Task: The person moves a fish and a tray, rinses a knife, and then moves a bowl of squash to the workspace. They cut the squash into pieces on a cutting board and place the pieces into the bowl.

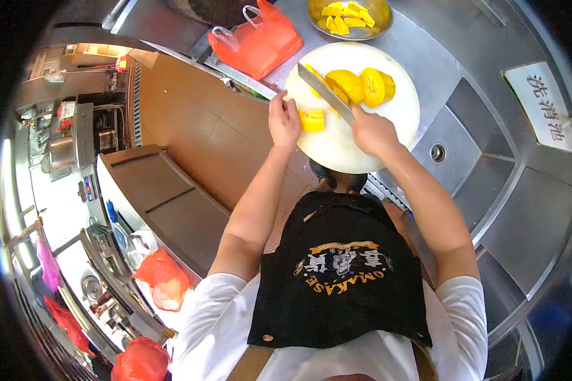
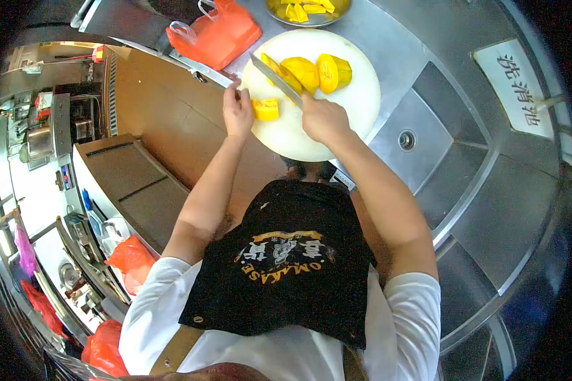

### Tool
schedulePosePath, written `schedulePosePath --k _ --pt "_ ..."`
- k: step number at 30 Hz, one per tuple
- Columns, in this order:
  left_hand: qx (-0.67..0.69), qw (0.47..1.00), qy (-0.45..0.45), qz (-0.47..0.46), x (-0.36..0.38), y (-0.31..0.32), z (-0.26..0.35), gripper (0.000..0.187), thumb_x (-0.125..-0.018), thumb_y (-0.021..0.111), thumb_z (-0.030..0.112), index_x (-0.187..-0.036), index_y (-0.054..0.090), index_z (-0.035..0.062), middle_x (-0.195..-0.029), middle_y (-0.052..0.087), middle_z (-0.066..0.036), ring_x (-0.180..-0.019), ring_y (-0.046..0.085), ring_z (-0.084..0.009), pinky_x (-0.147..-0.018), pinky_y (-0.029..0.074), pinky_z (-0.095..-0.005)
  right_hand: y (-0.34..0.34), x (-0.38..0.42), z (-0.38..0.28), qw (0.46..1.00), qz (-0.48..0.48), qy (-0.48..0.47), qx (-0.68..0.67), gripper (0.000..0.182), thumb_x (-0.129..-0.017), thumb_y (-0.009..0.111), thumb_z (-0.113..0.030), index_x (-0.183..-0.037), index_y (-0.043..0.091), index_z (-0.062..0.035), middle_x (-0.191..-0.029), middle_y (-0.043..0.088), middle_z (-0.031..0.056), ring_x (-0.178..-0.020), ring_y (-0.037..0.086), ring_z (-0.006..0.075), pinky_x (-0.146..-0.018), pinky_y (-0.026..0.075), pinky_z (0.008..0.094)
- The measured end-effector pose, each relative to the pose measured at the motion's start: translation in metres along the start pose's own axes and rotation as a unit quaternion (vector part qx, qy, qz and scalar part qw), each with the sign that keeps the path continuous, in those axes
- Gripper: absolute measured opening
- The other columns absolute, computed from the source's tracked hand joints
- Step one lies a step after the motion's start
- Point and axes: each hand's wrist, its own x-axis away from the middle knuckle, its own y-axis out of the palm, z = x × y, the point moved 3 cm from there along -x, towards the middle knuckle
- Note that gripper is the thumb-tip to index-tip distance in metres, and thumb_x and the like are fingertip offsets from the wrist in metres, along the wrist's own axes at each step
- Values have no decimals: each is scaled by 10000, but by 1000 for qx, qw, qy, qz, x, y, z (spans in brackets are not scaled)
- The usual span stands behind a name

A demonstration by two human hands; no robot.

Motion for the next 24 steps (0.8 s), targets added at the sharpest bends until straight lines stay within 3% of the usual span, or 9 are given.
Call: schedulePosePath --k 4,6,9,13,16,24 --pt "6 990 57 -130 39 3 -11 337 -898 706 144 -1189 604 7 -1018 608 -160 -910 611 -300 -829 512 -375 15 56 41 986 40 8 -162 269 -977 550 -259 -1128 584 -39 -803 688 177 -714 679 325 -655 511 451" --pt "-37 969 125 -209 56 3 20 343 -874 726 125 -1175 610 9 -1067 608 -174 -976 612 -316 -875 509 -382 28 93 75 966 -3 69 -248 325 -968 575 -281 -1117 574 8 -874 700 225 -768 684 370 -692 516 466" --pt "-46 958 136 -247 71 14 40 377 -843 745 108 -1184 617 13 -1131 604 -184 -1077 596 -342 -931 502 -399 55 145 121 924 23 138 -357 316 -975 586 -246 -1158 580 11 -753 668 146 -645 656 257 -600 500 394" --pt "-6 929 157 -336 86 36 61 377 -845 737 100 -1198 637 15 -1190 608 -183 -1124 588 -358 -981 487 -396 71 175 146 883 -40 209 -418 315 -980 586 -208 -1190 572 26 -672 592 68 -553 584 157 -535 470 328" --pt "-28 928 183 -325 93 51 69 372 -850 732 96 -1200 637 10 -1205 618 -187 -1128 595 -354 -991 483 -392 77 171 148 881 -39 170 -440 323 -979 588 -221 -1179 567 32 -671 592 70 -517 574 146 -515 474 325" --pt "-39 917 192 -348 89 58 69 371 -854 726 88 -1208 640 19 -1187 624 -190 -1120 592 -365 -983 487 -406 72 164 137 883 -77 180 -427 354 -974 591 -256 -1190 571 24 -748 655 115 -520 605 174 -519 505 332"
